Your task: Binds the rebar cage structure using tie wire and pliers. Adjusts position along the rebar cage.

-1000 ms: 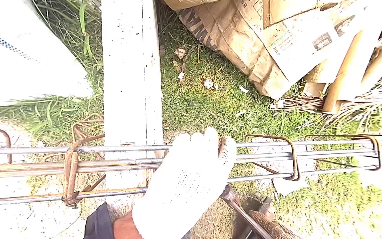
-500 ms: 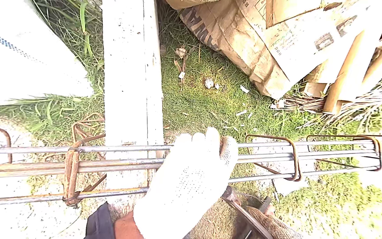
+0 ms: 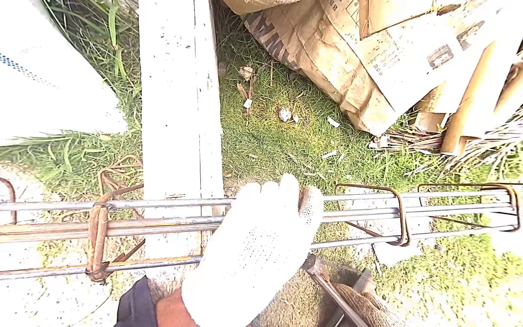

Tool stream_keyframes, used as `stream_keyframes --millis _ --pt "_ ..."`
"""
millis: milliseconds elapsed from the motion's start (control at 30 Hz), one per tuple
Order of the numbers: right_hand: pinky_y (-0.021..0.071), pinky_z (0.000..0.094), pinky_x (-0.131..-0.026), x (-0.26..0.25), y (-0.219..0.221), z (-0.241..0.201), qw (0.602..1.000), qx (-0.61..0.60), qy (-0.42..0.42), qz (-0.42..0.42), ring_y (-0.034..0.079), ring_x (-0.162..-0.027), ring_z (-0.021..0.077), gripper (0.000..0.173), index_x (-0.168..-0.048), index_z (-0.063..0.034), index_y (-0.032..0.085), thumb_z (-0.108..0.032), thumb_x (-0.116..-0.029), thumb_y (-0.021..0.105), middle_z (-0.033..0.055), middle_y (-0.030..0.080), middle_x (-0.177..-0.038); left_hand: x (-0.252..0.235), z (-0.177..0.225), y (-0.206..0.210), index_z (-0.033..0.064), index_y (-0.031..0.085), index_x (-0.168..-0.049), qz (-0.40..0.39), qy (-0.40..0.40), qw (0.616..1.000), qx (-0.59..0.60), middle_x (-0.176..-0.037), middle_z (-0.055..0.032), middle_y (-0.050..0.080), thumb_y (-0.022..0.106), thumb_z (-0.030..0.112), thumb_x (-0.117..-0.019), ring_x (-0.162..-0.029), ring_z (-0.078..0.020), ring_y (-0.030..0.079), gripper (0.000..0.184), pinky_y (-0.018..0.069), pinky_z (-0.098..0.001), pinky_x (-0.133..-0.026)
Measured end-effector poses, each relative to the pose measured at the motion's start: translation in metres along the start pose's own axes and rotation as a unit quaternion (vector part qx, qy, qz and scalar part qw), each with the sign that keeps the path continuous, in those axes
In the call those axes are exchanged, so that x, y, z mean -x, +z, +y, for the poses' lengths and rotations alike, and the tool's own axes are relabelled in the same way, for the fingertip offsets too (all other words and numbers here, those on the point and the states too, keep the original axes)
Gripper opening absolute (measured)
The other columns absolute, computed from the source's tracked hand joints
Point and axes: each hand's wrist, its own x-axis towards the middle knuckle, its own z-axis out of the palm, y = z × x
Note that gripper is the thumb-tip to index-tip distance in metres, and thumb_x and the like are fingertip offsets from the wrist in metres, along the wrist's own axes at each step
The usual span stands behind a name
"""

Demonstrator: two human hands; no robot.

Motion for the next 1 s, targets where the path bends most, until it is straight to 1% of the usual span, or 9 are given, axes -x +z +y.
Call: stream_keyframes --millis 67,167,233,367,467,567,733,833,1000 --pt "0.0554 0.0481 -0.089 0.002 0.005 0.0 1.0 -0.021 0.014 -0.004 0.07 -0.1 0.0338 0.037 -0.124 0.0007 0.067 -0.025 -0.0996 0.058 0.0224 0.071 -0.108 0.0 0.0 0.0 0.0128 0.065 -0.134 0.005 -0.002 1.0 0.0 -0.102 -0.0172 0.064 0.066 0.02 -0.0854 -0.076 -0.0328 0.063 0.049 0.0462 -0.0437 -0.058" --pt "0.0564 0.047 -0.078 0.002 0.012 0.006 0.999 -0.043 0.025 0.005 0.07 -0.089 0.0289 0.033 -0.109 -0.0001 0.068 -0.03 -0.1008 0.059 0.0189 0.071 -0.096 0.0 0.001 0.001 0.0139 0.065 -0.134 0.003 -0.005 1.0 -0.002 -0.102 -0.0164 0.063 0.068 0.02 -0.0843 -0.079 -0.0328 0.063 0.051 0.0471 -0.044 -0.059" --pt "0.0553 0.0477 -0.077 -0.001 0.01 0.005 0.998 -0.045 0.036 -0.012 0.069 -0.086 0.0302 0.033 -0.109 0.002 0.067 -0.029 -0.0995 0.059 0.0202 0.07 -0.093 0.0 0.001 0.001 0.0138 0.065 -0.134 0.0 -0.004 1.0 -0.004 -0.104 -0.0178 0.064 0.068 0.021 -0.0843 -0.08 -0.0339 0.064 0.051 0.0485 -0.0447 -0.06" --pt "0.0518 0.0448 -0.064 -0.002 0.008 0.009 0.997 -0.046 0.052 -0.03 0.064 -0.072 0.0238 0.035 -0.105 -0.0027 0.067 -0.036 -0.1009 0.058 0.0133 0.066 -0.08 -0.001 0.0 0.0 0.0135 0.064 -0.132 -0.006 -0.006 1.0 0.002 -0.099 -0.0148 0.062 0.07 0.019 -0.0821 -0.075 -0.0315 0.062 0.05 0.046 -0.0426 -0.057" --pt "0.0505 0.0474 -0.063 -0.004 0.006 0.007 0.997 -0.031 0.055 -0.033 0.064 -0.072 0.0274 0.039 -0.104 -0.0011 0.066 -0.039 -0.1018 0.055 0.0153 0.065 -0.079 -0.001 0.001 -0.001 0.0132 0.065 -0.135 -0.005 -0.004 1.0 0.005 -0.102 -0.0165 0.064 0.069 0.018 -0.0823 -0.079 -0.034 0.064 0.053 0.0489 -0.0456 -0.061" --pt "0.0518 0.0452 -0.067 -0.007 0.004 0.0 0.997 -0.026 0.063 -0.04 0.065 -0.074 0.0268 0.036 -0.106 0.0003 0.065 -0.034 -0.1015 0.055 0.0158 0.066 -0.082 0.0 0.0 0.0 0.0141 0.063 -0.136 -0.009 -0.004 1.0 0.004 -0.108 -0.0172 0.064 0.072 0.022 -0.0823 -0.083 -0.0337 0.065 0.055 0.0501 -0.0463 -0.064" --pt "0.0524 0.045 -0.07 -0.009 0.016 0.007 0.996 -0.039 0.071 -0.037 0.066 -0.078 0.0259 0.032 -0.107 -0.0006 0.066 -0.031 -0.1014 0.056 0.0149 0.067 -0.084 0.0 0.001 0.0 0.0126 0.063 -0.136 -0.004 -0.001 1.0 -0.003 -0.107 -0.0183 0.065 0.072 0.021 -0.0814 -0.081 -0.0345 0.065 0.056 0.0493 -0.0463 -0.061" --pt "0.0527 0.0523 -0.066 -0.012 0.027 0.016 0.997 -0.043 0.056 -0.02 0.067 -0.074 0.0309 0.025 -0.103 -0.0011 0.066 -0.024 -0.0985 0.059 0.0156 0.067 -0.08 0.0 0.001 0.001 0.0122 0.064 -0.135 0.0 0.0 1.0 -0.006 -0.106 -0.0176 0.064 0.071 0.017 -0.0822 -0.081 -0.035 0.065 0.053 0.0495 -0.0466 -0.061" --pt "0.0523 0.0528 -0.064 -0.017 0.027 0.019 0.998 -0.037 0.047 -0.03 0.066 -0.071 0.0312 0.024 -0.102 -0.0011 0.067 -0.023 -0.0978 0.059 0.0155 0.066 -0.077 0.001 0.001 0.001 0.0128 0.063 -0.136 -0.003 -0.006 1.0 -0.009 -0.111 -0.0186 0.065 0.07 0.018 -0.0836 -0.085 -0.0355 0.066 0.053 0.0523 -0.0485 -0.066"
